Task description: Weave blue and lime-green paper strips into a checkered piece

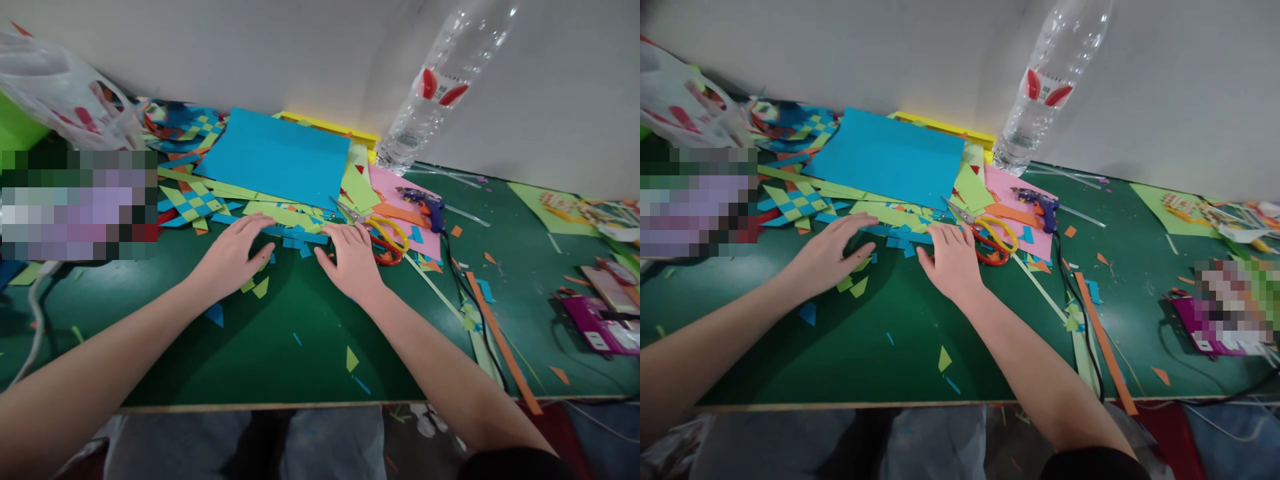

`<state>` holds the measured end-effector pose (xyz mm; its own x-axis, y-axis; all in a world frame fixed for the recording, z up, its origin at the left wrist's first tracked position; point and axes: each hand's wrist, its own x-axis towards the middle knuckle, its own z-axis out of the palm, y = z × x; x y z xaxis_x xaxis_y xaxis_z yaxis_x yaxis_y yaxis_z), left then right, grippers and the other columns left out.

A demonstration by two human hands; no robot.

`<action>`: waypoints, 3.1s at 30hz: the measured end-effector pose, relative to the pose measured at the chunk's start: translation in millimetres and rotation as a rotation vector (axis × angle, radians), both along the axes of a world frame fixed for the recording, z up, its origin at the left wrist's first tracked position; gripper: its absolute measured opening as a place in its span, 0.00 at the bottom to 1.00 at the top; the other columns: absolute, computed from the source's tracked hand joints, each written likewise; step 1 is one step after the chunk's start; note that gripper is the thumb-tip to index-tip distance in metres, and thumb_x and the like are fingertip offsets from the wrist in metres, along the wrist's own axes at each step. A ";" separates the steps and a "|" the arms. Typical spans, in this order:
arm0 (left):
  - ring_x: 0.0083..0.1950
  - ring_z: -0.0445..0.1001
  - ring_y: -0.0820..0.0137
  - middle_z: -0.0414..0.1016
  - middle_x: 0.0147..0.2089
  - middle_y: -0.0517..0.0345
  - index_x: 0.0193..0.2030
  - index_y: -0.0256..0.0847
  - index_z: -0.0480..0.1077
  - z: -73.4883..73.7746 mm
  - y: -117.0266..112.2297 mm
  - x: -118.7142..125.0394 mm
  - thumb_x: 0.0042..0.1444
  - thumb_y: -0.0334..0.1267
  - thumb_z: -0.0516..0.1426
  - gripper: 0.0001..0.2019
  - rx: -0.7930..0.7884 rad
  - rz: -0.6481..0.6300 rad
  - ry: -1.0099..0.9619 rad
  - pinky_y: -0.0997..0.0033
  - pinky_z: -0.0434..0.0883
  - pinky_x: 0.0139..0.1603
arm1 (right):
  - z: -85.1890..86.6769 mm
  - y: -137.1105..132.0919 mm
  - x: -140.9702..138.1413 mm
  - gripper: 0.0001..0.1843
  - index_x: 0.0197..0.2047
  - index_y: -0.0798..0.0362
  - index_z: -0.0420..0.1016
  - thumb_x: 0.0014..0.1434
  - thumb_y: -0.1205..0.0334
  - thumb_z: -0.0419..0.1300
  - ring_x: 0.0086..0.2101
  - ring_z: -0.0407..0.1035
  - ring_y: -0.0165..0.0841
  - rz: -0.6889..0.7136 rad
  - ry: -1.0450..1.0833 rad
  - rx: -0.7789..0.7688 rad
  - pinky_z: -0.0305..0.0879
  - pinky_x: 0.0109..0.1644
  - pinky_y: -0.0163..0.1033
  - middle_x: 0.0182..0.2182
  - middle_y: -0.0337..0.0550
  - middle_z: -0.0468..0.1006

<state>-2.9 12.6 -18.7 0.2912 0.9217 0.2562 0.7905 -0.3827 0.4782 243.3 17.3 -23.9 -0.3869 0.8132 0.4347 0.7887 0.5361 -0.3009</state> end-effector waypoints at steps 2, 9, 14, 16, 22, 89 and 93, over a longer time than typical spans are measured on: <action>0.71 0.61 0.53 0.68 0.67 0.44 0.63 0.41 0.65 -5.2 0.2 2.0 0.65 0.49 0.50 0.24 0.042 -0.034 0.034 0.46 0.60 0.70 | -0.3 -1.4 -0.3 0.19 0.58 0.54 0.68 0.69 0.54 0.53 0.60 0.67 0.44 0.015 -0.026 -0.030 0.44 0.71 0.59 0.57 0.52 0.76; 0.73 0.59 0.54 0.66 0.69 0.44 0.66 0.41 0.62 -5.6 -0.3 2.4 0.67 0.49 0.48 0.25 0.055 -0.058 0.084 0.45 0.56 0.72 | 0.7 -3.1 -1.1 0.20 0.58 0.54 0.68 0.70 0.53 0.51 0.59 0.68 0.45 0.021 -0.054 -0.076 0.37 0.73 0.64 0.57 0.52 0.76; 0.71 0.62 0.55 0.69 0.66 0.44 0.63 0.43 0.64 -0.2 -10.0 17.7 0.68 0.44 0.49 0.20 0.140 -0.119 0.109 0.46 0.59 0.70 | -1.6 -2.0 -1.9 0.19 0.58 0.54 0.67 0.70 0.52 0.51 0.58 0.68 0.46 0.012 -0.041 -0.043 0.40 0.72 0.63 0.57 0.52 0.76; 0.70 0.63 0.55 0.69 0.66 0.44 0.63 0.42 0.64 1.2 -13.4 25.3 0.68 0.43 0.49 0.20 0.175 -0.165 0.132 0.48 0.58 0.72 | -1.1 -1.7 -2.2 0.19 0.56 0.54 0.68 0.70 0.52 0.51 0.57 0.69 0.45 0.008 -0.024 0.001 0.41 0.72 0.62 0.56 0.52 0.77; 0.70 0.63 0.52 0.68 0.66 0.40 0.66 0.37 0.61 8.4 13.2 30.9 0.68 0.43 0.49 0.23 0.114 -0.093 0.123 0.46 0.63 0.67 | 4.1 -2.2 -2.9 0.11 0.46 0.51 0.72 0.69 0.57 0.51 0.48 0.74 0.42 0.006 0.027 0.142 0.42 0.71 0.60 0.44 0.47 0.82; 0.52 0.80 0.59 0.83 0.48 0.51 0.45 0.42 0.79 -4.6 85.8 23.5 0.69 0.40 0.49 0.16 0.388 -0.085 0.288 0.51 0.62 0.67 | 5.3 -7.4 -6.7 0.08 0.39 0.49 0.72 0.66 0.64 0.52 0.42 0.76 0.36 0.124 0.112 -0.028 0.45 0.71 0.56 0.38 0.41 0.83; 0.60 0.76 0.59 0.81 0.54 0.54 0.40 0.44 0.80 -5.1 84.2 25.3 0.66 0.42 0.54 0.13 0.372 -0.187 0.233 0.49 0.60 0.70 | 3.1 -5.0 -5.9 0.08 0.42 0.50 0.73 0.65 0.63 0.53 0.45 0.75 0.38 0.078 0.105 -0.030 0.49 0.70 0.55 0.40 0.44 0.82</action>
<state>22.4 96.8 -23.7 0.5320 0.7063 0.4670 0.7618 -0.6400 0.1001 237.4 12.3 -20.8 -0.4031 0.7957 0.4521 0.7083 0.5840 -0.3965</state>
